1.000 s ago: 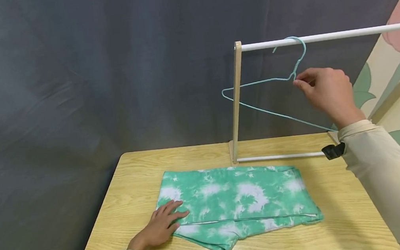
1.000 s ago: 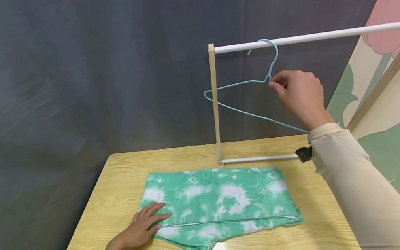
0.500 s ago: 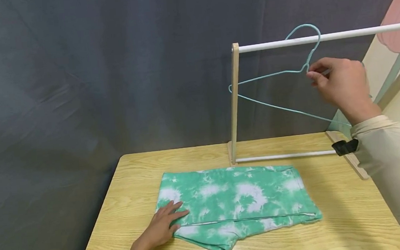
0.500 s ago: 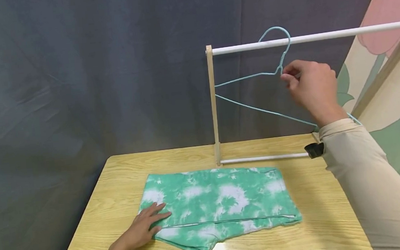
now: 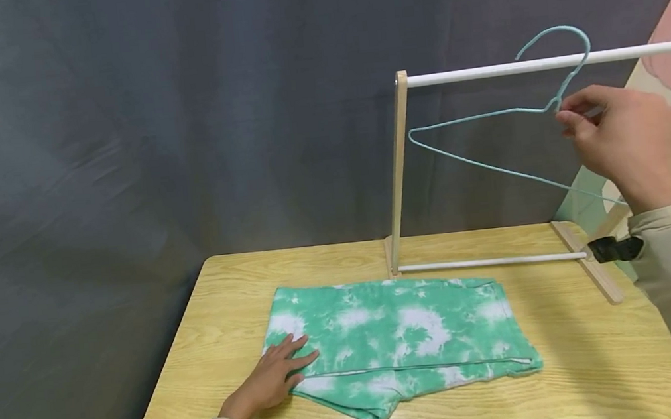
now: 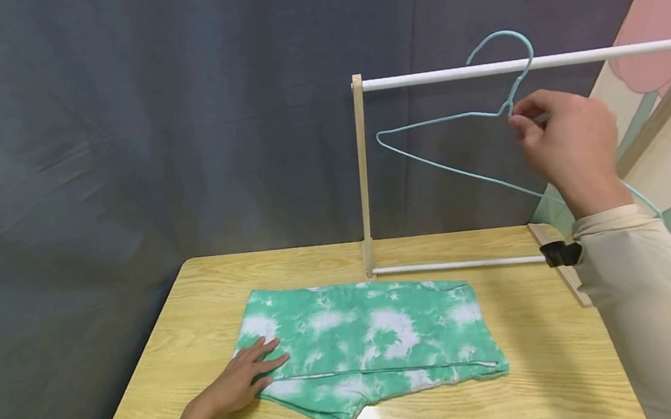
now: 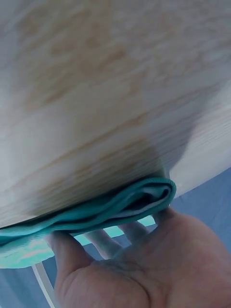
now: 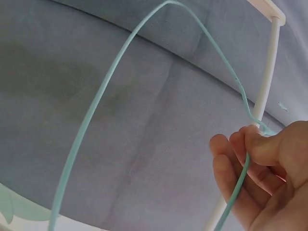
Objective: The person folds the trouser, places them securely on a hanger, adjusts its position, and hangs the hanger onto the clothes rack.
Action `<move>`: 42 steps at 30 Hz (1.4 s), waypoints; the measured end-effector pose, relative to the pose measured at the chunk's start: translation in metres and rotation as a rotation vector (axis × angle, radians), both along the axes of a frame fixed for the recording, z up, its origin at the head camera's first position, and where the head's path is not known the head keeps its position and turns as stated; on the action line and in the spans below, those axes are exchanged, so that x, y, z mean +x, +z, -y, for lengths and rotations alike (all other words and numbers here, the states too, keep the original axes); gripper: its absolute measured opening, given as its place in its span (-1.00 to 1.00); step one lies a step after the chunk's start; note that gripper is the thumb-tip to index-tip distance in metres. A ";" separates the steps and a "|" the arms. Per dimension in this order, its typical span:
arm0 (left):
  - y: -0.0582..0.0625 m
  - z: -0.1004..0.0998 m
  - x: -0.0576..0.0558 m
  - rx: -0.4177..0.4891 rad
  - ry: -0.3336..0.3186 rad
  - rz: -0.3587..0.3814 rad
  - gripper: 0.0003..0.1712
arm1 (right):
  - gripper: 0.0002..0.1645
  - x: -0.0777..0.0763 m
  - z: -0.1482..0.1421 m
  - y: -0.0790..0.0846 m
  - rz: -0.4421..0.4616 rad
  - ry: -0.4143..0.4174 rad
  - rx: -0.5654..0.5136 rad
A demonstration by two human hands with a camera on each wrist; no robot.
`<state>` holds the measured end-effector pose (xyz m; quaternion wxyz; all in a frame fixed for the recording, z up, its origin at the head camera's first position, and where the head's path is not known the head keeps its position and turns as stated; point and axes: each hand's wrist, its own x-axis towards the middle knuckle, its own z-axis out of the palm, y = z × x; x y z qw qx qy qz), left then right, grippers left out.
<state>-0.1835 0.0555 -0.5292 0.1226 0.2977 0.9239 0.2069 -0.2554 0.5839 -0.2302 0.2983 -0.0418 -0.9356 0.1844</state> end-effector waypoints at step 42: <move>0.001 -0.003 0.002 0.029 -0.008 0.027 -0.43 | -0.80 0.027 0.020 -0.214 0.383 0.382 -0.008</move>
